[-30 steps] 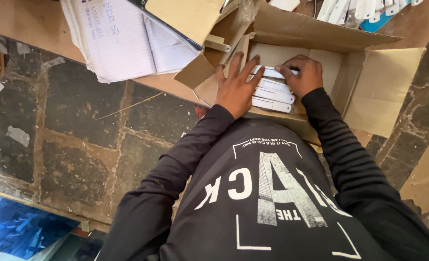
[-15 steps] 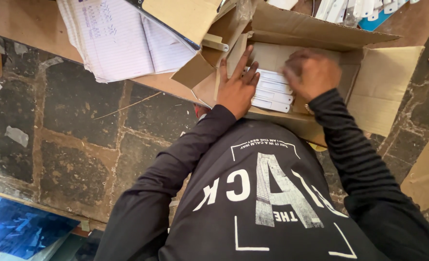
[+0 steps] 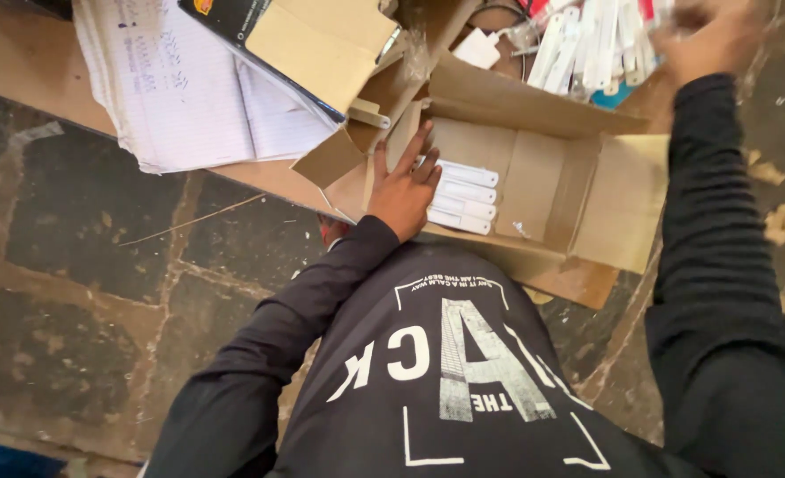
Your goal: The person places multiple white plastic hinges into a cardboard box, arranging them in neat rows. The person handles the hinges one at a time, aligning them carefully within the box.
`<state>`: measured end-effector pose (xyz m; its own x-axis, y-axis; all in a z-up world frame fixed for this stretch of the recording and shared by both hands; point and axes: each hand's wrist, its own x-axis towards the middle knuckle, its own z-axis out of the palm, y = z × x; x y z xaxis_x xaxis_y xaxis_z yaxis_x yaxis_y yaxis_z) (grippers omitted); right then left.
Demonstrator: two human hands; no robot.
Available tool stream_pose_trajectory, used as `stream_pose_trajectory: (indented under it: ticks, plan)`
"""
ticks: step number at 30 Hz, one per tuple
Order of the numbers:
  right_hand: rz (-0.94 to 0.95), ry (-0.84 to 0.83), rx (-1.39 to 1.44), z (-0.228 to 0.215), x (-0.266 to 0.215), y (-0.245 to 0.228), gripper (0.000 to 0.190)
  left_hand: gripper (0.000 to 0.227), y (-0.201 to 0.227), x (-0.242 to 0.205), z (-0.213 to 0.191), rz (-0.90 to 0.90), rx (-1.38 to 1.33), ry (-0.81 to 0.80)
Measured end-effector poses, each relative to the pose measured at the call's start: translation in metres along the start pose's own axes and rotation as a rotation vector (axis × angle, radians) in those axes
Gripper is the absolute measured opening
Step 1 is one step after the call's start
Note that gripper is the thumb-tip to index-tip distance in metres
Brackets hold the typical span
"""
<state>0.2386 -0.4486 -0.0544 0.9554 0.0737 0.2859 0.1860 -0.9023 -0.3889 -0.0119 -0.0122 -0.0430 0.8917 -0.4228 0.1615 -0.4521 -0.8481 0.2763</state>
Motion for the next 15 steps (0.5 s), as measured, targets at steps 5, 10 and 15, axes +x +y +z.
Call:
stream_pose_trajectory:
  ticks: [5,10,15]
  plan:
    - [0.387,-0.431,0.002,0.052,-0.004,-0.003,0.065,0.039,-0.001,0.001,-0.002,-0.008,0.027,-0.01]
    - [0.659,-0.434,0.565,0.043,-0.015,-0.018,0.029,0.043,0.0,0.0,-0.002,-0.003,0.027,-0.003]
    - [0.697,-0.385,0.541,0.034,-0.023,-0.015,0.023,0.041,0.001,0.0,-0.004,-0.011,0.023,-0.03]
